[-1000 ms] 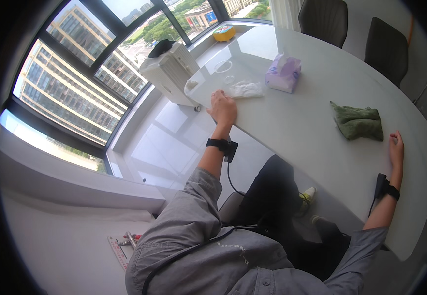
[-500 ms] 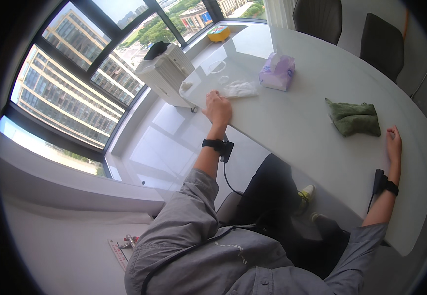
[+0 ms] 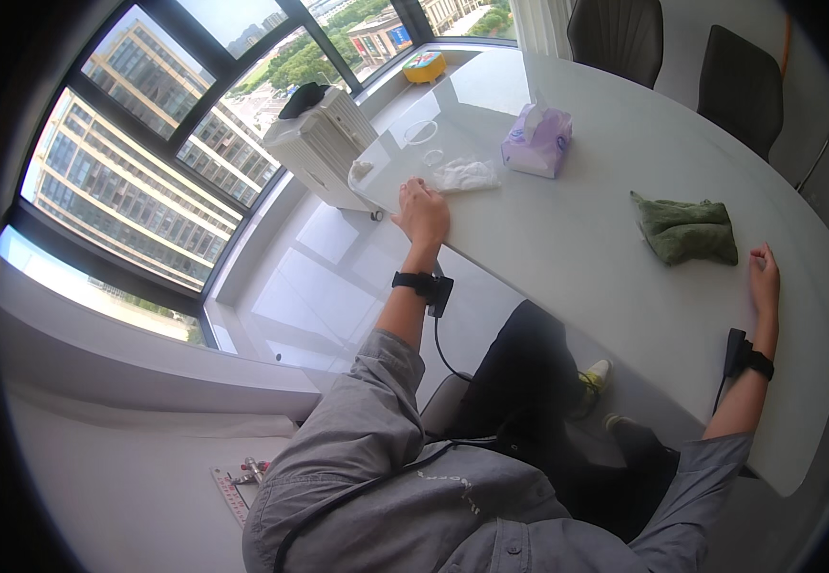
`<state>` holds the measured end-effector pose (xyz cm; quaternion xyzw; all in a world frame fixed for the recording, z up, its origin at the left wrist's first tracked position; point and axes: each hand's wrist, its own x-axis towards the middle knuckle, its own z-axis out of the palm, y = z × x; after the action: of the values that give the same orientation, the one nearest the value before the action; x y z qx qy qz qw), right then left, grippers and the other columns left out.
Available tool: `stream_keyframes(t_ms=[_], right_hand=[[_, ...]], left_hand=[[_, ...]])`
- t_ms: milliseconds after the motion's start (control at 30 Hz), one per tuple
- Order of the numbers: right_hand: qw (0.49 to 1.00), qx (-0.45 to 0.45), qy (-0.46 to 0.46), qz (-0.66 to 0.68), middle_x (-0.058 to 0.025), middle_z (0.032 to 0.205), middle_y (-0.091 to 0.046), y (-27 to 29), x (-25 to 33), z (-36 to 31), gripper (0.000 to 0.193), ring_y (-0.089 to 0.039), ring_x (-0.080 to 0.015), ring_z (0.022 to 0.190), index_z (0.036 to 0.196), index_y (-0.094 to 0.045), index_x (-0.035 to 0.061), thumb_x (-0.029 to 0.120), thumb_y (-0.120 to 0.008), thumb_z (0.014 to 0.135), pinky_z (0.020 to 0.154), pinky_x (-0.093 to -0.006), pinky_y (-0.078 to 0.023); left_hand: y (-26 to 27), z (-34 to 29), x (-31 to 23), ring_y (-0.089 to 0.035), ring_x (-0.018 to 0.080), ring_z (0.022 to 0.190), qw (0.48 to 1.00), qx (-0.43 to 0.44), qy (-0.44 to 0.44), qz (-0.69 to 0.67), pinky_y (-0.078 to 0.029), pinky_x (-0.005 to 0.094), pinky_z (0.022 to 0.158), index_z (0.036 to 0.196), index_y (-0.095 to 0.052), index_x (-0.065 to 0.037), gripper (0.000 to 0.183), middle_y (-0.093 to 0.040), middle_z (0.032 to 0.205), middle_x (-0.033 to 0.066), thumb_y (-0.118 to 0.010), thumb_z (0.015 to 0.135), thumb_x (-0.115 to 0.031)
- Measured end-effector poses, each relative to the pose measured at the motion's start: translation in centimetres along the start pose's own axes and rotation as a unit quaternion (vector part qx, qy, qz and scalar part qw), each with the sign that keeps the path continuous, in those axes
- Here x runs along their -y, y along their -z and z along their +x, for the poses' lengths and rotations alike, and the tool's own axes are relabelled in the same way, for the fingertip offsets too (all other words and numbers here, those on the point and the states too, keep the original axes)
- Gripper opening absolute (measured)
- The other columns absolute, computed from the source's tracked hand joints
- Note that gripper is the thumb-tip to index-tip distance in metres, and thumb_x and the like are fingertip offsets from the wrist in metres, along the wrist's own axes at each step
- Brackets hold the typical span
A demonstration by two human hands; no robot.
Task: The person cleans a table surface by hand and with a cloth. First, the person wipes a green cloth over the table, then uses a white paper towel to wipe the surface and the cloth, and finally uses the green cloth again to wipe the table surface.
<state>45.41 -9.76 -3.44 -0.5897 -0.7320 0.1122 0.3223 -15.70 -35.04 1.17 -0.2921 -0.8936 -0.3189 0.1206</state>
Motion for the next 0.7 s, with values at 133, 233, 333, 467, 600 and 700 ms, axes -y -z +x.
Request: stream_keyframes(t_ms=[133, 233, 333, 467, 600, 700], right_hand=[[1.0, 0.004, -0.012, 0.021, -0.0077, 0.11, -0.066, 0.0, 0.4, -0.1, 0.04, -0.062, -0.0253, 0.104, 0.131, -0.053, 0.0009, 0.021, -0.054, 0.096, 0.095, -0.0346, -0.045], [0.999, 0.005, -0.017, 0.03, -0.0076, 0.11, -0.067, 0.1, 0.5, -0.1, 0.039, -0.063, -0.0252, 0.103, 0.13, -0.053, 0.0013, 0.021, -0.055, 0.096, 0.094, -0.0346, -0.045], [1.0, 0.004, -0.009, 0.024, -0.0076, 0.109, -0.067, 0.1, 0.2, 0.0, 0.038, -0.063, -0.0252, 0.103, 0.129, -0.054, 0.0016, 0.02, -0.055, 0.096, 0.094, -0.0346, -0.045], [1.0, 0.002, 0.007, -0.003, -0.0077, 0.108, -0.067, 0.0, -0.2, 0.1, 0.037, -0.063, -0.0257, 0.103, 0.127, -0.055, 0.0013, 0.02, -0.055, 0.095, 0.095, -0.0346, -0.045], [1.0, -0.015, 0.017, -0.006, -0.0079, 0.108, -0.067, -0.2, -0.6, 0.2, 0.037, -0.063, -0.0259, 0.103, 0.126, -0.055, 0.0009, 0.02, -0.056, 0.095, 0.095, -0.0348, -0.045], [1.0, -0.015, 0.022, -0.006, -0.0084, 0.108, -0.067, -0.2, -0.4, 0.1, 0.036, -0.063, -0.026, 0.104, 0.126, -0.056, 0.0006, 0.02, -0.056, 0.095, 0.096, -0.035, -0.044]], left_hand=[[-0.1, 0.0, 0.1, -0.055, 0.0231, 0.121, 1.0, -0.004, -0.002, 0.002, -0.034, 0.0563, 0.1, 0.121, -0.055, -0.01, 0.031, -0.061, 0.125, 0.0046, -0.047, 0.093, -0.022], [-0.1, 0.0, 0.1, -0.055, 0.0226, 0.121, 1.0, 0.002, 0.0, 0.0, -0.033, 0.0565, 0.1, 0.12, -0.055, -0.01, 0.031, -0.061, 0.126, 0.0043, -0.047, 0.093, -0.022], [-0.1, 0.0, 0.0, -0.055, 0.0223, 0.121, 1.0, -0.002, -0.003, -0.001, -0.033, 0.0568, 0.1, 0.12, -0.055, -0.009, 0.031, -0.06, 0.126, 0.0041, -0.047, 0.093, -0.022], [0.1, -0.1, -0.1, -0.055, 0.0225, 0.121, 1.0, 0.002, -0.001, -0.001, -0.033, 0.0567, 0.1, 0.12, -0.055, -0.009, 0.031, -0.06, 0.126, 0.0043, -0.047, 0.093, -0.022], [0.2, -0.2, -0.2, -0.055, 0.0233, 0.121, 1.0, -0.008, -0.006, -0.005, -0.033, 0.057, 0.1, 0.12, -0.056, -0.009, 0.031, -0.06, 0.126, 0.0054, -0.047, 0.093, -0.022], [0.3, -0.2, -0.2, -0.055, 0.0238, 0.121, 1.0, -0.006, -0.007, -0.007, -0.033, 0.0573, 0.099, 0.119, -0.056, -0.009, 0.031, -0.06, 0.126, 0.006, -0.047, 0.093, -0.022]])
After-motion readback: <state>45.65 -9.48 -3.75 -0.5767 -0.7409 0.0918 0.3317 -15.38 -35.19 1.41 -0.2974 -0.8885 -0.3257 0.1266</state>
